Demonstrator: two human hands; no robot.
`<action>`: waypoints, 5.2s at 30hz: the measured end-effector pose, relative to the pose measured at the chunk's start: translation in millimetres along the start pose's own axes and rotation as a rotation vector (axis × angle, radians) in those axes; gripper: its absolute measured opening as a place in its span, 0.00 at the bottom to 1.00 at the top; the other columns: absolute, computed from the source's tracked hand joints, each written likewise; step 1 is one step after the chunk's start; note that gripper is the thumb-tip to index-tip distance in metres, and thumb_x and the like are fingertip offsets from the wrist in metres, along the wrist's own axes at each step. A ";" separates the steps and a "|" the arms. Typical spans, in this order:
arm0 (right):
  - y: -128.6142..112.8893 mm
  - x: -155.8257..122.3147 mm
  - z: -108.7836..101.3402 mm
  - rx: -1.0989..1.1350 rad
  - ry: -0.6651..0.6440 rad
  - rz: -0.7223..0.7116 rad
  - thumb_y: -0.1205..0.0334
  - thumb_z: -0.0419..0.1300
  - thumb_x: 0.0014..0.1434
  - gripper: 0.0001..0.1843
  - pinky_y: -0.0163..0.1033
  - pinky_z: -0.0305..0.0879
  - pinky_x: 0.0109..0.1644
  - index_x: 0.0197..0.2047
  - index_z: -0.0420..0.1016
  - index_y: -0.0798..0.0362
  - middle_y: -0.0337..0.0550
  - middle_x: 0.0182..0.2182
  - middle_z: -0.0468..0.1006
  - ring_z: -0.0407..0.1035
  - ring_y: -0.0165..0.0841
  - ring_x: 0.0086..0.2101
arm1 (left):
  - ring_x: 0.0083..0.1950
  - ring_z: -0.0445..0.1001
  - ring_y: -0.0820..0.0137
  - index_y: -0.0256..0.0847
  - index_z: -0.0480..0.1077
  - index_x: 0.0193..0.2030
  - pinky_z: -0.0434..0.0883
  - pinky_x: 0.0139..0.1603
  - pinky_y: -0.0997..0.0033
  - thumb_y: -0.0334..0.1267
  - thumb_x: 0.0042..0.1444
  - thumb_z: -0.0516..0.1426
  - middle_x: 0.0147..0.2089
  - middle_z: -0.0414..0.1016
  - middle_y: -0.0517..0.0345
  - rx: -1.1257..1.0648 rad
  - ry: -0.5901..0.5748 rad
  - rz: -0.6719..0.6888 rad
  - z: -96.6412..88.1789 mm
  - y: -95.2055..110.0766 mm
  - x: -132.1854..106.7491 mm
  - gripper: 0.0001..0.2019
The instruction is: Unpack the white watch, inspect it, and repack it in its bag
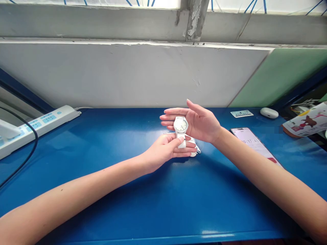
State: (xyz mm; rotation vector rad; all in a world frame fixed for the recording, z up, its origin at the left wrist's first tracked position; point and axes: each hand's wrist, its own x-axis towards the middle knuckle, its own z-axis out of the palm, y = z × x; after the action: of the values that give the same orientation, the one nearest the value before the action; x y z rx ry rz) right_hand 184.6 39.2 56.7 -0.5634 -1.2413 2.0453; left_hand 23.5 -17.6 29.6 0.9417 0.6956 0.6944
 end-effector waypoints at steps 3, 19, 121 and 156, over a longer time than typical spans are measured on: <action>-1.9 -0.4 -1.0 0.017 -0.037 -0.025 0.43 0.44 0.69 0.30 0.49 0.62 0.64 0.46 0.81 0.54 0.48 0.51 0.81 0.73 0.41 0.54 | 0.51 0.80 0.55 0.28 0.73 0.47 0.71 0.60 0.53 0.40 0.65 0.58 0.48 0.80 0.37 -0.003 0.032 -0.007 -1.1 1.3 0.4 0.13; -7.2 1.1 -14.1 -0.759 0.235 -0.267 0.49 0.57 0.64 0.18 0.45 0.69 0.49 0.47 0.80 0.51 0.47 0.46 0.83 0.75 0.40 0.44 | 0.43 0.79 0.63 0.38 0.71 0.53 0.75 0.44 0.64 0.44 0.69 0.50 0.44 0.80 0.51 0.951 0.256 0.422 -31.3 16.3 4.3 0.16; 42.8 -84.1 -31.0 -1.709 0.064 -0.242 0.56 0.52 0.69 0.20 0.57 0.58 0.68 0.57 0.74 0.56 0.55 0.69 0.59 0.50 0.47 0.69 | 0.74 0.51 0.50 0.31 0.55 0.70 0.55 0.71 0.47 0.39 0.67 0.47 0.71 0.58 0.38 1.748 -0.058 0.490 -45.8 -15.3 8.5 0.26; 28.5 -82.6 -20.6 -1.176 0.394 -0.162 0.56 0.61 0.62 0.20 0.48 0.75 0.55 0.55 0.76 0.53 0.48 0.49 0.83 0.77 0.44 0.50 | 0.75 0.49 0.49 0.24 0.54 0.70 0.51 0.73 0.50 0.41 0.68 0.47 0.72 0.54 0.34 1.763 -0.063 0.427 -42.4 -12.3 8.6 0.29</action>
State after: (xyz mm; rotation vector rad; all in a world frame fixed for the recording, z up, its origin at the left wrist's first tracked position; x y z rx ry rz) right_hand 245.3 -18.0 23.6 -1.2421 -2.0488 0.8187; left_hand -1.8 3.9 -0.7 2.7615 1.0133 0.2482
